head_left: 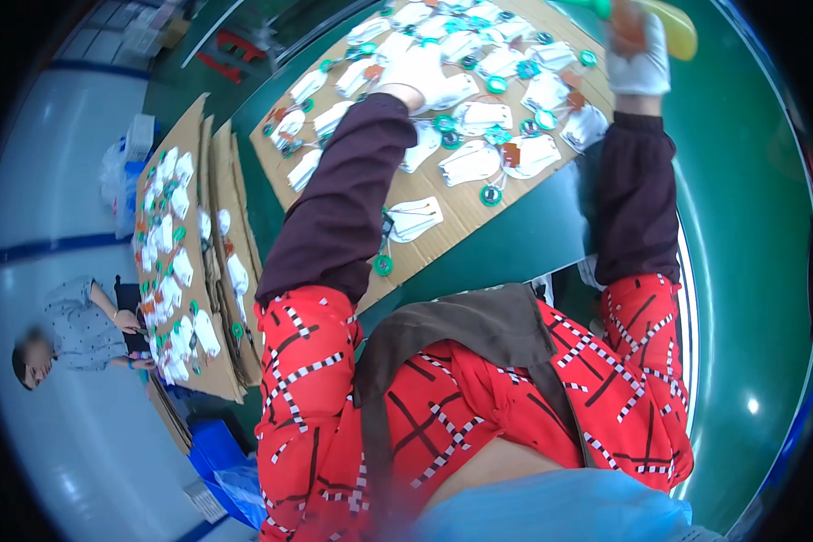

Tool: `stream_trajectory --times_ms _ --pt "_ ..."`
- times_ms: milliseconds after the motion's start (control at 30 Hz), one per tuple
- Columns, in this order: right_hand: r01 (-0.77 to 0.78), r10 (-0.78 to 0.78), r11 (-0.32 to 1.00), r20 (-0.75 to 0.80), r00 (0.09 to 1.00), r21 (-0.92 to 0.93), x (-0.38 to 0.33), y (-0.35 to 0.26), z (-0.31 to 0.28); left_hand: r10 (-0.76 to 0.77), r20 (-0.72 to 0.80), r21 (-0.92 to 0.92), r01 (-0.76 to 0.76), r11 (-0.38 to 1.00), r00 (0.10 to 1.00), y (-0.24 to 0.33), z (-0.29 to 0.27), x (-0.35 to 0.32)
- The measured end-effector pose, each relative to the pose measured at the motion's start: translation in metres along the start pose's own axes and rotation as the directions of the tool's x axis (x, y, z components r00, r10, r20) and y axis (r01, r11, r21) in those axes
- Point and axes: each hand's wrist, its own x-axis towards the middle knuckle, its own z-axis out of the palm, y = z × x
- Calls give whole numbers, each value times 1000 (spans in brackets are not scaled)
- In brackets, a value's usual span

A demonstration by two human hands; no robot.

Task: The recorder applies liquid from a squeeze bottle to small plastic parts arranged on a tray.

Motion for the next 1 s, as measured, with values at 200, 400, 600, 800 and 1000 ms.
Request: stream_trajectory --times_ms 200,400,600,800,1000 --pt "-133 131 986 21 991 105 18 -17 -33 184 130 -88 -173 981 974 14 16 16" --pt "-252 211 951 221 952 177 66 30 -58 -33 -145 -118 16 993 989 -43 41 8" --pt "-380 291 848 275 916 370 97 36 -96 -55 -589 -192 -74 979 806 4 -11 -47" --pt "-505 316 741 433 844 443 89 42 -93 -156 -776 -375 -247 894 612 19 -47 -141" --pt "-708 369 460 610 702 536 68 57 -71 -255 -837 -276 29 961 484 0 -69 -345"
